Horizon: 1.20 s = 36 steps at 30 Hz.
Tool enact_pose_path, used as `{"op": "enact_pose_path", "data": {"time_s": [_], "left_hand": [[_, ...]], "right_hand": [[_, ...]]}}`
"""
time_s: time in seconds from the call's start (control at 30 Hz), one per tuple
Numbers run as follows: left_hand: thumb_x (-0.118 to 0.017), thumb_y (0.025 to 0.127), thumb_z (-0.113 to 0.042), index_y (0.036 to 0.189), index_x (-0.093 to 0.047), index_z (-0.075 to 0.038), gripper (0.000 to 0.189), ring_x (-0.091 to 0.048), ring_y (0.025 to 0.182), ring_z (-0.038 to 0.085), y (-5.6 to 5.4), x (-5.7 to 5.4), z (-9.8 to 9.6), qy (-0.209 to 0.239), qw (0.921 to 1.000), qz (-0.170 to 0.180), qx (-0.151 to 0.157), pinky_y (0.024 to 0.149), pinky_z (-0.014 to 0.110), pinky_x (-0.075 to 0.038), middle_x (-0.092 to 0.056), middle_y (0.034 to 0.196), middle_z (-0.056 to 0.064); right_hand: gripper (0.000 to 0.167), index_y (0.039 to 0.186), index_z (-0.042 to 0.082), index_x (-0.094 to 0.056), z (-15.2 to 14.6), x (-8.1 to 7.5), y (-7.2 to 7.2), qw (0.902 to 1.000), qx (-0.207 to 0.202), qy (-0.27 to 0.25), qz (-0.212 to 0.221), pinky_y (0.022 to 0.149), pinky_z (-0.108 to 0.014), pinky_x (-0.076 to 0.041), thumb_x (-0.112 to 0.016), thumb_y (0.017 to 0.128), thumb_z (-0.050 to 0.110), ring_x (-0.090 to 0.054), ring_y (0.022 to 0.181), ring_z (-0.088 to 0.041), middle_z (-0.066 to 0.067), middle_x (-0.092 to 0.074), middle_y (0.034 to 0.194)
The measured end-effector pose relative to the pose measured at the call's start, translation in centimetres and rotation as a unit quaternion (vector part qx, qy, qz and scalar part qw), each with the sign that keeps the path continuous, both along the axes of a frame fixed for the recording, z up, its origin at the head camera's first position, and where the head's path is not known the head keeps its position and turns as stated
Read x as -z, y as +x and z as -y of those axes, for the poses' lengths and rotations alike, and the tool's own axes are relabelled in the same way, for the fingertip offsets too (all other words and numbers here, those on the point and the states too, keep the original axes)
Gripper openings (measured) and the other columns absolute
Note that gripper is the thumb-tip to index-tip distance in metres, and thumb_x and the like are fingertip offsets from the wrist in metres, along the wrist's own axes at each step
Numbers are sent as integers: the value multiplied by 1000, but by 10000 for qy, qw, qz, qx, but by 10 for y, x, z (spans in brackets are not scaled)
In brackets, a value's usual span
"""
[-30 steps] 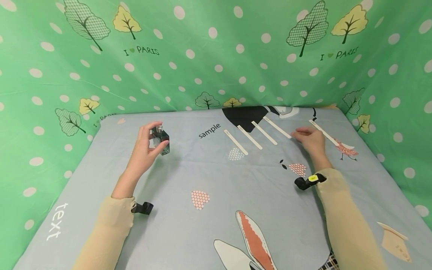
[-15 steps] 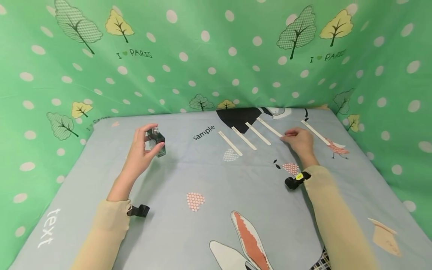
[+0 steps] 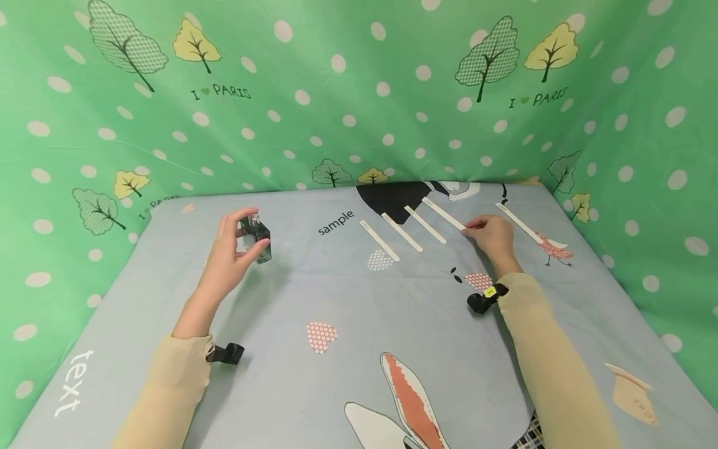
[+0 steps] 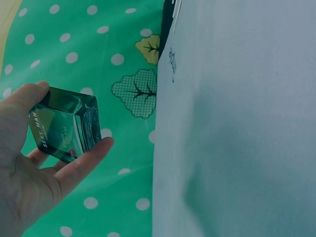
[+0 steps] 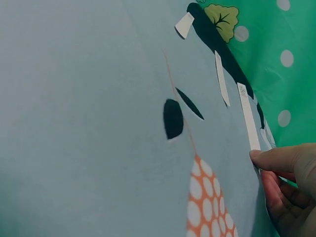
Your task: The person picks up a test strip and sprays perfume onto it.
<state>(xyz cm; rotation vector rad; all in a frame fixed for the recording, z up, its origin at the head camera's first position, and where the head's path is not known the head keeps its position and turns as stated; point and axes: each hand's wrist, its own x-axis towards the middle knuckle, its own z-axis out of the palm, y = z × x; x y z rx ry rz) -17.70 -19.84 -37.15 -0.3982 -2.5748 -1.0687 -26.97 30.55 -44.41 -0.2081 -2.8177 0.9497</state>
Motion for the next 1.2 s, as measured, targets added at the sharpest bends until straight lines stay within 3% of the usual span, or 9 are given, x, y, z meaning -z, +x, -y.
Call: {"op": "enact_pose_path", "data": {"time_s": [0.17,0.33,0.43,0.53,0.63,0.77,0.87,1.07,1.2], "left_hand": [[-66,97,-19,149,-35,-20,61,-51,124,33,1,-1,0,-96,9999,-11,-29,64,35,-55,-37,145,18],[-66,97,-19,149,-35,-18,61,-48,127,33,1,0,1,-110,9999,-71,34,64,37,-55,-38,145,18],[-67,96,-18,149,-35,-17,61,-45,129,33,0,1,1,-46,9998,-146,119,77,44,-55,-38,144,19],[-67,96,-17,149,-35,-17,62,-44,131,33,-1,2,3,-3,9998,-161,138,95,51,-49,-38,144,19],[-67,96,-17,149,-35,-17,62,-45,130,33,0,3,4,-24,9999,-123,96,95,51,-49,-39,143,19],[-67,96,-17,149,-35,-18,62,-46,129,33,1,3,6,-100,9999,-80,45,80,47,-53,-38,143,19],[-67,97,-18,149,-35,-18,61,-46,129,34,2,3,6,-112,9999,-69,36,79,46,-53,-38,143,19],[-67,97,-19,149,-35,-19,61,-46,127,34,1,3,6,-78,9999,-53,35,91,50,-49,-38,142,19],[-67,97,-20,149,-35,-20,61,-49,119,33,1,3,6,-148,9999,-39,5,80,45,-50,-38,142,19]], "right_hand": [[24,99,-2,-75,1,-1,0,10000,8,-11,-33,63,-21,-42,-78,86,17,-60,75,-16,-23,-73,99],[24,98,-1,-75,-1,-6,-3,9997,20,-116,207,58,-19,-43,-77,87,20,-54,63,-4,-9,-72,78],[25,99,-1,-75,3,-12,-5,9992,8,-259,315,55,-19,-43,-76,88,22,-52,59,0,7,-67,69],[29,103,-1,-74,12,-22,-8,9982,-130,-468,339,56,-19,-44,-76,89,24,-53,60,1,14,-65,68],[33,107,-1,-73,25,-35,-10,9959,-344,-736,391,58,-18,-46,-76,89,27,-55,61,4,18,-65,69],[36,107,-2,-72,43,-54,-11,9921,-686,-955,430,59,-15,-46,-77,87,27,-57,61,7,22,-64,68],[34,105,-3,-72,58,-68,-8,9897,-871,-1058,412,59,-15,-46,-78,87,26,-59,60,6,21,-64,66],[32,108,-6,-70,88,-90,-1,9769,-1276,-1602,605,65,-14,-52,-76,89,19,-62,64,4,19,-66,69],[29,106,-5,-71,106,-100,2,9734,-1495,-1590,692,65,-15,-54,-75,90,19,-63,67,0,14,-68,71]]}}
